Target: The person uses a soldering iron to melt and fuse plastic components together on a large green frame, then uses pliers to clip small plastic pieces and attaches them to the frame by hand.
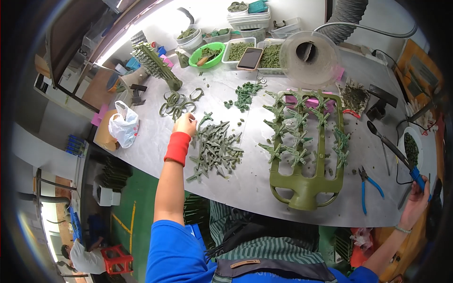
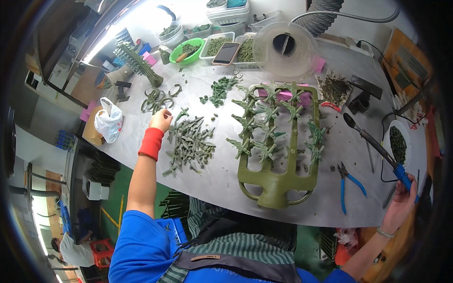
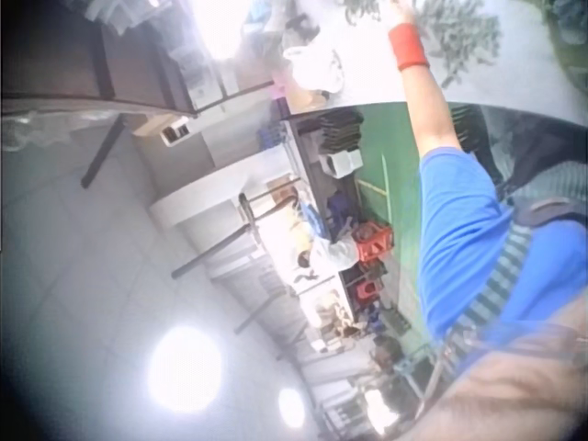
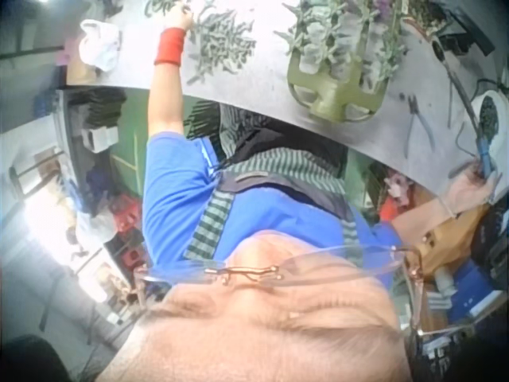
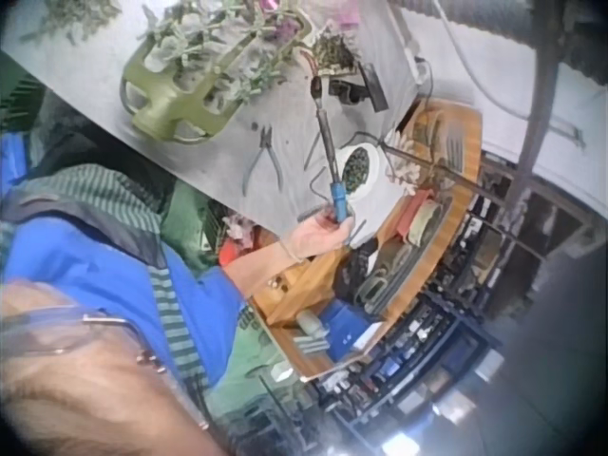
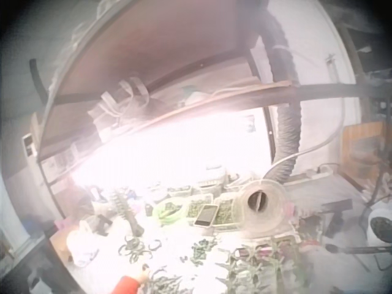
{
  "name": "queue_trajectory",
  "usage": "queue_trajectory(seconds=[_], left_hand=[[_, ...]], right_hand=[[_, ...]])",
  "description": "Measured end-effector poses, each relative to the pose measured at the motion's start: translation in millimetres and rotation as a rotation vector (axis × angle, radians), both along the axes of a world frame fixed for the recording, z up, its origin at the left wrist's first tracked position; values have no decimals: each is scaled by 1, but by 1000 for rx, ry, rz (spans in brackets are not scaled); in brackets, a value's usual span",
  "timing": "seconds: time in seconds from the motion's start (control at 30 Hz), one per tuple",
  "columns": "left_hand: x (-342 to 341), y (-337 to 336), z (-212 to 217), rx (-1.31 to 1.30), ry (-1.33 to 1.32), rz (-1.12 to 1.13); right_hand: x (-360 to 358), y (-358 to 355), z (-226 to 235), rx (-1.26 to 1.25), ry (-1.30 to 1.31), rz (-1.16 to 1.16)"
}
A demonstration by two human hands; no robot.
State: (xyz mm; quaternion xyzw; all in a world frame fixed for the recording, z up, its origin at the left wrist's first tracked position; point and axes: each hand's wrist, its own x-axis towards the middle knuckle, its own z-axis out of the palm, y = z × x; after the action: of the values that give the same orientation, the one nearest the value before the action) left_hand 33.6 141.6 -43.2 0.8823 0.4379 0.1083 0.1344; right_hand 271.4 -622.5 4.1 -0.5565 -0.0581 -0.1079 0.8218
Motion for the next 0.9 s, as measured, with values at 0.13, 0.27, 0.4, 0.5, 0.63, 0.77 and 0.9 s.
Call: queue_trajectory(seconds=[0.13, 0.27, 0.4, 0.5, 0.63, 0.77, 0.9], left_hand=[[-17, 7, -7, 7, 102, -95], [-38, 15, -28, 75, 95, -249], [-50, 15, -39, 127, -174, -330], [-54, -4, -27, 82, -278, -345], [-51, -48, 2, 47, -368, -370], [-32, -92, 30, 11, -419, -422], [-1, -135, 57, 36, -462, -567]], right_hand=[[-9, 0, 5, -15, 18, -39], [-4, 7, 9, 37, 28, -32], [13, 26, 14, 106, 83, -93], [19, 45, 19, 65, 11, 22], [33, 71, 30, 98, -18, -45], [34, 82, 38, 117, -35, -68], [48, 84, 34, 123, -17, -89]])
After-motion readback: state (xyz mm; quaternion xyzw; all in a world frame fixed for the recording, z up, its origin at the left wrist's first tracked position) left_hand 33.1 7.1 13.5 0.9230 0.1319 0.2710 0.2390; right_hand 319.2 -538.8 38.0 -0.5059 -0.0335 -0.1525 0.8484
